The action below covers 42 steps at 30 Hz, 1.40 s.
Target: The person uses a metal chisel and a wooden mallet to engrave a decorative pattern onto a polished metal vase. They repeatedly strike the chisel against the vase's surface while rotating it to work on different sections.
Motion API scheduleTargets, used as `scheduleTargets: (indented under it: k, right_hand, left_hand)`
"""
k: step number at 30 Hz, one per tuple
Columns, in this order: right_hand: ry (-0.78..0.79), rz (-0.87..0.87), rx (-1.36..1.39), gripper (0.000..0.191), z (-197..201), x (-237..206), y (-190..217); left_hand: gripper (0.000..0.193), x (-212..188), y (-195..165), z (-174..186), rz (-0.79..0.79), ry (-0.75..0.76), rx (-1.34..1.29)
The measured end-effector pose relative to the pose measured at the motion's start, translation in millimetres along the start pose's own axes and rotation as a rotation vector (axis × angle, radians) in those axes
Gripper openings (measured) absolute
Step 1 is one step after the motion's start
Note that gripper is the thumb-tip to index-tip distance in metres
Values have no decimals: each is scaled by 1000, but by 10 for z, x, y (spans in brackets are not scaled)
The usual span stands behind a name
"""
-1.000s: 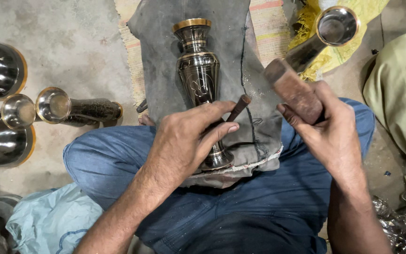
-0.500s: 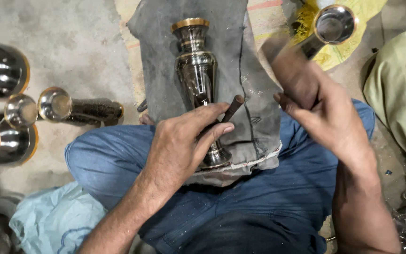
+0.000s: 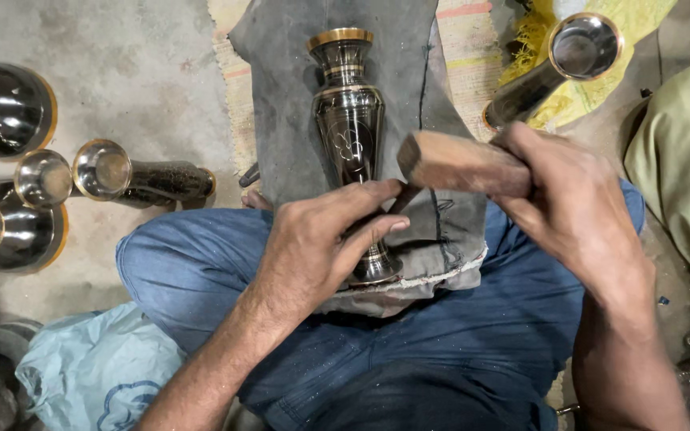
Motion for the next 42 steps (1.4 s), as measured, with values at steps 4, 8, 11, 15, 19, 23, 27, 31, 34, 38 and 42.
scheduleTargets:
  k: [4,8,11,15,19,23,27,31,34,38,42]
  right_hand:
    - [-42,-303,277,29,-23,-169,-116]
    - [-75,-493,165,29,-61,-354,-265]
    - [-89,-290,90,32,-79,-382,-188]
    - [-149,-502,408,21,-150,-479,-288]
    - [-57,-232,13,34,-179,-554,-255]
    - [177,-690,-42,46,-287,-1027,-636]
    - [382,-648,186,82,-272,-1459,-718]
    - [873,-702,24,77,-235,-1845,-640]
    - [500,-363,165,58,-128,-1427,-221]
    - [-40,186,121,38,-84,-703,469]
    - [121,541,-9,59,-489,-241,870]
  left_hand:
    - [32,28,-25,6,39,85,-48]
    - [31,66,-85,27,-3,124,-85]
    - [30,86,-130,33,-32,114,-89]
    - [31,47,-58,-31,61,216,-44]
    - [28,-50,-24,11,-15,100,-109]
    - [28,-366,226,186,198,-210,-317]
    - [31,-851,721,350,570,-618,-477]
    - [30,-1166,1030,281,739,-731,-437]
    - [30,-1187,1095,211,717,-686,-453]
    - [31,-994,1169,87,632,-662,-481]
    - [32,-904,1250,13,554,-730,-559]
Point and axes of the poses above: each hand's wrist, its own x-axis towards the middle knuckle, its own z-axis out of the back of the hand, y = z × x, the point moved 6 cm from there along x, towards the middle knuckle, and after that the axes turned 13 degrees about -y, right-handed, at the moved point
